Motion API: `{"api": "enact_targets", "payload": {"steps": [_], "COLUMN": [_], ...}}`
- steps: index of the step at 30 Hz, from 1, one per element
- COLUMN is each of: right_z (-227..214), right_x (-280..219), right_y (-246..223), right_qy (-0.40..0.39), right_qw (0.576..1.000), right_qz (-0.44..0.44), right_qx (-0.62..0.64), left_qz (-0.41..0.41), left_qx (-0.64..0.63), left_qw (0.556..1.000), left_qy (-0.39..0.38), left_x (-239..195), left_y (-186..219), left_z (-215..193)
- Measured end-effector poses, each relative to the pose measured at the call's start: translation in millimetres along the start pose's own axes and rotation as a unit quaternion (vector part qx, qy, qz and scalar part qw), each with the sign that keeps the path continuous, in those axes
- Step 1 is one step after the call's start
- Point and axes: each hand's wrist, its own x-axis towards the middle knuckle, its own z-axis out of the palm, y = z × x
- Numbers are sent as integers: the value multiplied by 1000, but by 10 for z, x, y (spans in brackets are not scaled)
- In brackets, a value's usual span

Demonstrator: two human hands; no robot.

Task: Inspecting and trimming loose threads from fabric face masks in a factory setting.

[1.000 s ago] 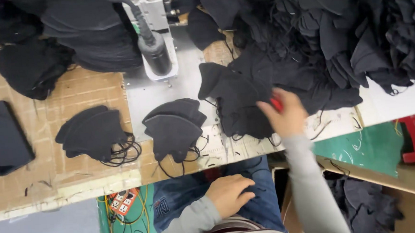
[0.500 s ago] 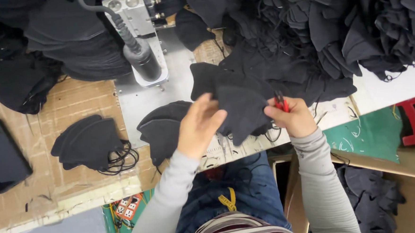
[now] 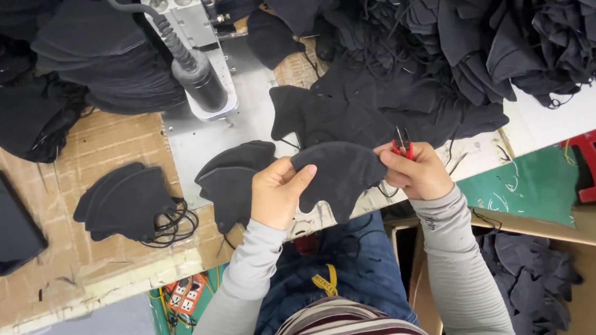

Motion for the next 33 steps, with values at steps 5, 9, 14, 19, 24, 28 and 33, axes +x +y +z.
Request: {"api": "enact_targets", "payload": {"steps": [5, 9, 14, 19, 24, 28, 33], "right_z": [-19, -309, -2934, -3680, -2592, -1565, -595], "right_x": [-99, -641, -2295, -3249, -2306, -1333, -296], "right_y": [89, -19, 1663, 1940, 1204, 503, 60], "right_qy": [15, 205, 327, 433, 448, 406, 259], "right_qw": [999, 908, 674, 522, 644, 705, 832], "right_qz": [-6, 20, 86, 166, 19, -50, -197], "right_qx": [-37, -366, -657, -716, -620, -579, -449], "left_qz": [-3, 6, 158, 229, 118, 75, 193], "left_qx": [4, 35, 239, 397, 608, 632, 424], "left_qw": [1000, 999, 956, 886, 785, 771, 884], "left_qy": [-7, -6, 60, 67, 2, -16, -42], "left_x": [-31, -12, 391, 1029, 1313, 1326, 1357], "left_y": [-24, -28, -147, -360, -289, -234, -379], "left_z": [-3, -69, -192, 131, 446, 425, 223]}}
